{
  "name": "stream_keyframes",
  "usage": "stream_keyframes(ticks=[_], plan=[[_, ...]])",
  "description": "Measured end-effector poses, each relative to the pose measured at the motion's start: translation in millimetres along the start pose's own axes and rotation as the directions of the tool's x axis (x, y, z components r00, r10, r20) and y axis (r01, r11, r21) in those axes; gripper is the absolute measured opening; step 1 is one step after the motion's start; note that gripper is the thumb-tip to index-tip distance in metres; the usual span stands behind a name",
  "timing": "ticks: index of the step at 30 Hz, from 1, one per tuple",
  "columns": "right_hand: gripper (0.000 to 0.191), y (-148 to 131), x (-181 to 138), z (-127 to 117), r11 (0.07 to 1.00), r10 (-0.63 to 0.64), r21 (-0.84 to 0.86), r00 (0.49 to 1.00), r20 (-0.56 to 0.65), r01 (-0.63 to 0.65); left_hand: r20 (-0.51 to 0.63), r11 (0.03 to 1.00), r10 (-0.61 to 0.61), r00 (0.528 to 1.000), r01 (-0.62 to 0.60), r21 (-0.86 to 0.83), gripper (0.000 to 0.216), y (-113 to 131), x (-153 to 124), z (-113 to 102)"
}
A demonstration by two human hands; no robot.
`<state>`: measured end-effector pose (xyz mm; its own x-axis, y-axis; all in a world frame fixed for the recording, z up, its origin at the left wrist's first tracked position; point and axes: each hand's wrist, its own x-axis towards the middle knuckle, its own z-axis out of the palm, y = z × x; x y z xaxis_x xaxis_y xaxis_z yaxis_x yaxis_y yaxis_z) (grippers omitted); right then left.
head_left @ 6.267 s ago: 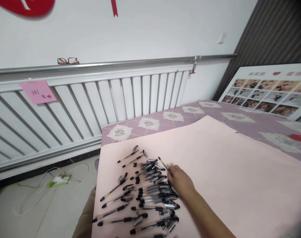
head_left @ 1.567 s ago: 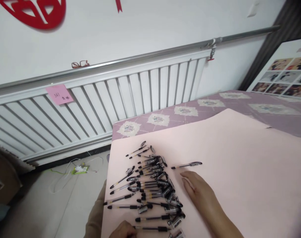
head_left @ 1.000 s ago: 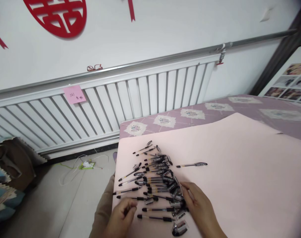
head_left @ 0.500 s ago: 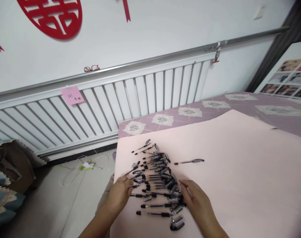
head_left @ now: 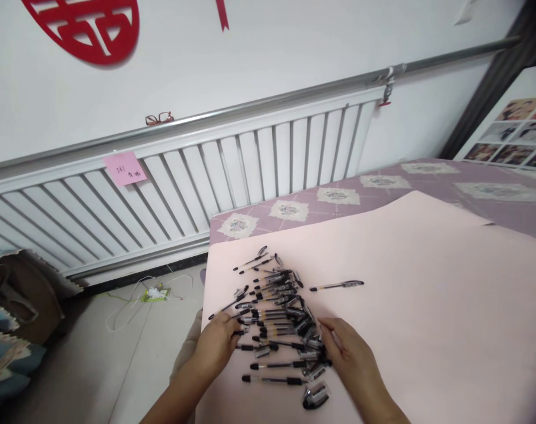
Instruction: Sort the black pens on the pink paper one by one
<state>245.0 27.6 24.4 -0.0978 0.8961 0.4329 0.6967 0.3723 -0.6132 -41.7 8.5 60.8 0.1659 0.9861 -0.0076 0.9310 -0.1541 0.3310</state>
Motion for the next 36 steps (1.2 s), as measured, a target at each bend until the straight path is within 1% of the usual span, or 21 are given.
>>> stream_keyframes(ticks=[2, 6, 13, 19, 22, 25, 29, 36], plan=[[0.019, 0.5, -0.2, 0.5, 1.000, -0.004, 0.011, 1.000, 0.003, 0.004, 0.020, 0.999, 0.031, 0.999, -0.031, 0.022, 0.017, 0.5, 0.1, -0.9], [0.019, 3.5, -1.4, 2.7, 1.000, -0.021, 0.010, 1.000, 0.003, 0.021, 0.041, 0.998, 0.036, 0.999, -0.038, 0.043, 0.017, 1.1, 0.9, -1.1], [0.018, 4.3, -1.9, 3.1, 1.000, -0.030, 0.007, 1.000, -0.005, 0.031, 0.030, 0.997, 0.074, 0.997, -0.075, 0.031, 0.017, -1.1, 2.4, 1.4], [0.019, 5.1, -3.2, 2.7, 1.000, -0.016, 0.002, 1.000, -0.013, 0.016, 0.003, 0.997, 0.073, 0.997, -0.073, 0.021, 0.023, 9.4, -5.5, -4.2], [0.019, 3.8, -2.7, 2.3, 1.000, -0.014, 0.011, 1.000, -0.004, 0.014, 0.044, 0.995, 0.101, 0.994, -0.102, 0.019, 0.018, 14.1, -10.6, 0.8], [0.019, 1.9, -1.9, 1.8, 1.000, -0.011, 0.017, 1.000, 0.001, 0.011, 0.082, 0.991, 0.122, 0.989, -0.126, 0.048, 0.017, 14.7, -13.3, 11.2], [0.019, 2.1, -2.3, 2.1, 0.999, -0.029, 0.019, 1.000, 0.008, 0.028, 0.093, 0.990, 0.112, 0.989, -0.120, 0.081, 0.018, 12.4, -13.8, 21.3], [0.019, 3.3, -2.5, 3.0, 1.000, -0.027, 0.018, 0.999, 0.030, 0.026, 0.121, 0.991, 0.097, 0.988, -0.107, 0.085, 0.020, 15.3, -11.4, 19.0]])
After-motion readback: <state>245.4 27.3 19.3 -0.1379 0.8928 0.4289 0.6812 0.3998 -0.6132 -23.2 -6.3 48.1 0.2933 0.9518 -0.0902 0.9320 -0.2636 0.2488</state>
